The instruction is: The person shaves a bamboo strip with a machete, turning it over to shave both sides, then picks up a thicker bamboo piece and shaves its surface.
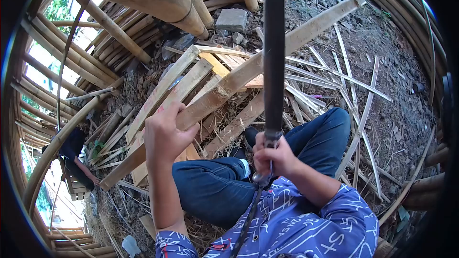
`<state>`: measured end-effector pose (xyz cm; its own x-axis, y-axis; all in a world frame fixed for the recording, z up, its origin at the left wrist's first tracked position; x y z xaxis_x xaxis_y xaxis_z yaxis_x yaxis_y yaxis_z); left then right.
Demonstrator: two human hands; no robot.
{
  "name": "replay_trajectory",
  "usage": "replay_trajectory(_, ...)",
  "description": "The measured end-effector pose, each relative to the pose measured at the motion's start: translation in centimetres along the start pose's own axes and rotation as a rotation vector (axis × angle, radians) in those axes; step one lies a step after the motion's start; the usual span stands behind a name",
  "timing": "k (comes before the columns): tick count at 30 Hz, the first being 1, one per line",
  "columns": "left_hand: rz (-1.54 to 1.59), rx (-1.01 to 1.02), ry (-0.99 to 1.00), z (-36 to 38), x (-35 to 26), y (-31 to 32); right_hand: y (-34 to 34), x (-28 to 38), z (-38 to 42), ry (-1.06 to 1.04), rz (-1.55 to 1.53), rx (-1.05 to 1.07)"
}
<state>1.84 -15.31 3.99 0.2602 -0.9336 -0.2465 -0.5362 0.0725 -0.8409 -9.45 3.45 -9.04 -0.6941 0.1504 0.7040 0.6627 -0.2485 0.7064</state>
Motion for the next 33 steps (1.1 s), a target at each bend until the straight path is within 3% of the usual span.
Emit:
replay_trajectory(5,0.069,0.026,0.018,0.2,-0.7,0.0,0.3,0.8,-0.8,-0.094,-0.087,-0.083)
replay_trajectory(9,-0.005,0.073,-0.020,-0.1,-0.6,0.4,0.5,-1.8,0.3,0.074,-0.086,0.054)
replay_trajectory(11,-0.051,0.040,0.004,-0.2,-0.4,0.4,-0.6,-0.4,0.2,0.043,0.051,-0.050)
replay_trajectory(15,-0.016,0.059,-0.009,0.0,-1.1,0.3,-0.6,0.9,-0.7,-0.030,-0.153,0.007)
replay_trajectory(18,0.018,0.094,-0.054,-0.1,-1.2,0.4,2.1,-1.4,0.3,0.145,-0.060,0.065)
replay_trajectory(21,-0.012,0.061,-0.015,0.1,-0.3,0.0,1.4,-0.6,0.4,0.116,0.186,0.071)
replay_trajectory(25,0.087,-0.020,0.039,0.4,-0.7,-0.2,0.6,0.9,-0.8,-0.024,-0.154,0.056)
replay_trajectory(29,-0.002,0.033,0.030,0.2,-1.0,-0.1,2.2,-2.7,0.2,0.081,0.065,0.095)
replay_trajectory(33,0.005,-0.007,-0.049,1.1,1.0,-0.1,1.8,1.0,-0.1,0.087,0.154,-0.076)
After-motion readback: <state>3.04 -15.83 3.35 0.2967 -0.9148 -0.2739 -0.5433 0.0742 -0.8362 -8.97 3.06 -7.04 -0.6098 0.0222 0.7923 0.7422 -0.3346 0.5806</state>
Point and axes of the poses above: each hand's wrist, its own z-axis away from the middle knuckle, its own y-axis out of the palm, x = y × z, the point moved 2 cm from there along -z, towards the middle knuckle, and after that the axes turned 7 degrees about z, right-handed, at the moved point
